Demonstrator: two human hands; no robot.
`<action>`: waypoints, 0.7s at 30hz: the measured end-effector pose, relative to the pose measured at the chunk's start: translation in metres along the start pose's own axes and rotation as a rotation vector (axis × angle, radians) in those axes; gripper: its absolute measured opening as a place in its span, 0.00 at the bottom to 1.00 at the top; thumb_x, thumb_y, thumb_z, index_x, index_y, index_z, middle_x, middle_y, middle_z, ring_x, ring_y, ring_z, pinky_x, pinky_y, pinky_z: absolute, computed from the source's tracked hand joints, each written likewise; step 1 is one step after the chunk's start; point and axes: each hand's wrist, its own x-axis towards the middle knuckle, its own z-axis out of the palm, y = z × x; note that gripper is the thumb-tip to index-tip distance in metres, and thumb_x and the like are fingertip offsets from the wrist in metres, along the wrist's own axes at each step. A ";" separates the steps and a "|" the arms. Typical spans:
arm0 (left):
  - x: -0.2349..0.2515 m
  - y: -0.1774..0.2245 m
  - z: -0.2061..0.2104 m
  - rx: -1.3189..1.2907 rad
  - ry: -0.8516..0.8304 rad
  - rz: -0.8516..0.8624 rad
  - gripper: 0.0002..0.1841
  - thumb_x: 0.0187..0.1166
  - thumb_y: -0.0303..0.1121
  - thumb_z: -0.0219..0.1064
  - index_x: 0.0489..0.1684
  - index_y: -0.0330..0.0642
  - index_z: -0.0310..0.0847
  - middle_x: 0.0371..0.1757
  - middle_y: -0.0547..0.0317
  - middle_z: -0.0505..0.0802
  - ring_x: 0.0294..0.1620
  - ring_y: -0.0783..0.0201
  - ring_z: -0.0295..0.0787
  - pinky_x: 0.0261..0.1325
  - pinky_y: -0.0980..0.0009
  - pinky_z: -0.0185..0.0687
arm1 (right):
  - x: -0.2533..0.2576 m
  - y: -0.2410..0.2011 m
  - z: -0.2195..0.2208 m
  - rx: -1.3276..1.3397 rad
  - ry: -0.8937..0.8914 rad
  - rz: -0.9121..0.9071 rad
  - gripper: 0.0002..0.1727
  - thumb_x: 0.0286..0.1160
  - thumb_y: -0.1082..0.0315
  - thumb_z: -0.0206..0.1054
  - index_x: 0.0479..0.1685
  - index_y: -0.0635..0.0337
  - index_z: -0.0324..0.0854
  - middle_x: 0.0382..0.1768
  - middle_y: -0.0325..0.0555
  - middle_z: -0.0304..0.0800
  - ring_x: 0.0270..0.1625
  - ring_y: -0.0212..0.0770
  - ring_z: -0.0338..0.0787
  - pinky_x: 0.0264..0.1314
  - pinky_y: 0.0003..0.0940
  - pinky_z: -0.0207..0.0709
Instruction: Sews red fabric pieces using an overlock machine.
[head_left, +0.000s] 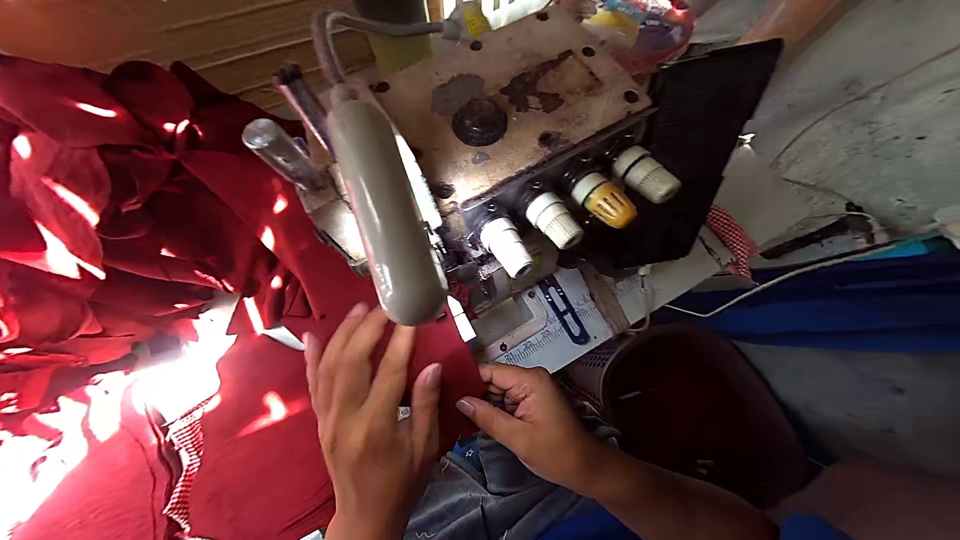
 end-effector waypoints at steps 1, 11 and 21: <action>-0.009 -0.001 -0.004 -0.049 0.058 -0.039 0.26 0.90 0.49 0.54 0.73 0.40 0.83 0.76 0.40 0.84 0.84 0.45 0.72 0.89 0.41 0.56 | 0.001 0.000 0.000 -0.004 0.001 0.002 0.09 0.79 0.76 0.68 0.51 0.73 0.85 0.41 0.47 0.95 0.42 0.30 0.95 0.50 0.26 0.90; -0.072 0.015 -0.005 -1.322 0.158 -0.868 0.45 0.72 0.48 0.78 0.81 0.38 0.51 0.59 0.58 0.92 0.57 0.65 0.93 0.63 0.66 0.89 | -0.008 -0.014 -0.003 0.281 -0.090 0.109 0.09 0.78 0.80 0.66 0.53 0.73 0.83 0.44 0.47 0.94 0.48 0.32 0.94 0.57 0.30 0.88; -0.071 0.016 -0.011 -1.027 0.311 -0.733 0.33 0.74 0.24 0.71 0.77 0.33 0.56 0.53 0.60 0.92 0.49 0.68 0.94 0.49 0.72 0.93 | -0.012 0.003 0.009 0.136 0.070 0.051 0.08 0.77 0.71 0.73 0.35 0.68 0.89 0.31 0.43 0.94 0.36 0.28 0.92 0.44 0.25 0.88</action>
